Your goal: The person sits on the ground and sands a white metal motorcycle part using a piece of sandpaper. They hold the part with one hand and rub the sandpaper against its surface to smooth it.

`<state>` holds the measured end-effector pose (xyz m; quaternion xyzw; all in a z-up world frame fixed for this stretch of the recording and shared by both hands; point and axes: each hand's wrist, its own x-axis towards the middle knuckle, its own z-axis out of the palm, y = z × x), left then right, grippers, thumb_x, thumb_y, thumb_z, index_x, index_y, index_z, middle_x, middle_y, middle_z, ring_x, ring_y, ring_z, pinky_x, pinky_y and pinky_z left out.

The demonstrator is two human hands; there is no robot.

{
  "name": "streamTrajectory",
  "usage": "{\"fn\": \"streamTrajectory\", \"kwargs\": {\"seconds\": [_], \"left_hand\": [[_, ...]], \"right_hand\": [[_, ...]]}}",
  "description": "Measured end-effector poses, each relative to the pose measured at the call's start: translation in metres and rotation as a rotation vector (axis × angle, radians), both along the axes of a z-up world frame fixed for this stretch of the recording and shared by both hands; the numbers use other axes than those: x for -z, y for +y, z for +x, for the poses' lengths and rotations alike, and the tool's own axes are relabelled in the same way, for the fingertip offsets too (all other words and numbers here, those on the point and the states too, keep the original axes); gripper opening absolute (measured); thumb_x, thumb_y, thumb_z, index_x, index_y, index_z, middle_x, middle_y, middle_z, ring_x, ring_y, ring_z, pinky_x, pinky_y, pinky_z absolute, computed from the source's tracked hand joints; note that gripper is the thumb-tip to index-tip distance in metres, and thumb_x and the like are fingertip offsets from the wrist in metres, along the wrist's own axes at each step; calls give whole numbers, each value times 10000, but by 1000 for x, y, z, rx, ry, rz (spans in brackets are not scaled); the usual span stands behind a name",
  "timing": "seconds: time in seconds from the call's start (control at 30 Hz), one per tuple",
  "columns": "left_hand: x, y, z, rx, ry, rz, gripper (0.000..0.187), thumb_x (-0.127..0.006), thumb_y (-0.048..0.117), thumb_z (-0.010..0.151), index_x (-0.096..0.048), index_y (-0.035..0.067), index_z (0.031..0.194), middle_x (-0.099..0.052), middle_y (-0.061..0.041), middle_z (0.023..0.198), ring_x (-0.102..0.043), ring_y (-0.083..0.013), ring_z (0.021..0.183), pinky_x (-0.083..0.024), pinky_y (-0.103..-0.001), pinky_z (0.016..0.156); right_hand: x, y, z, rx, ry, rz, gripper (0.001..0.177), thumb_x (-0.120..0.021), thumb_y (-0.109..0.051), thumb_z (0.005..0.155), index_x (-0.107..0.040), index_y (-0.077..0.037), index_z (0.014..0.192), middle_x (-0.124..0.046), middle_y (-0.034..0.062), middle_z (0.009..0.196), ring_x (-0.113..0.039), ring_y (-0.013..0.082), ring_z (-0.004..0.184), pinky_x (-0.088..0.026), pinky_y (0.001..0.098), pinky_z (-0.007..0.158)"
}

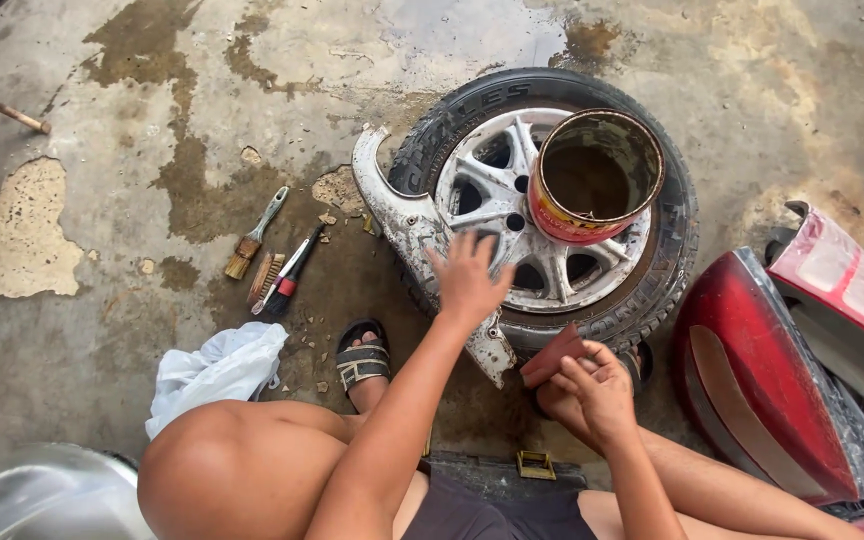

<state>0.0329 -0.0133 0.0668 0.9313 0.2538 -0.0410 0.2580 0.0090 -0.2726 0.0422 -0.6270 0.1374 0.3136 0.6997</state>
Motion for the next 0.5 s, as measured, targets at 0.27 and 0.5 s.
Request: {"fn": "streamTrajectory", "kwargs": {"seconds": [0.27, 0.5], "left_hand": [[-19, -93, -17, 136, -16, -1155, 597, -664, 508, 930, -562, 191, 1424, -730, -136, 1121, -694, -298, 1059, -589, -394, 869], [-17, -91, -12, 139, 87, -1281, 680, -793, 405, 864, -543, 136, 1437, -729, -168, 1054, -674, -194, 864, -609, -326, 657]], "right_hand": [[25, -16, 21, 166, -117, 321, 296, -631, -15, 999, -562, -49, 1285, -711, 174, 963, -772, 254, 765, -679, 374, 683], [7, -21, 18, 184, -92, 270, 335, -675, -44, 976, -619, -44, 1306, -723, 156, 986, -755, 217, 753, -671, 389, 616]]}}
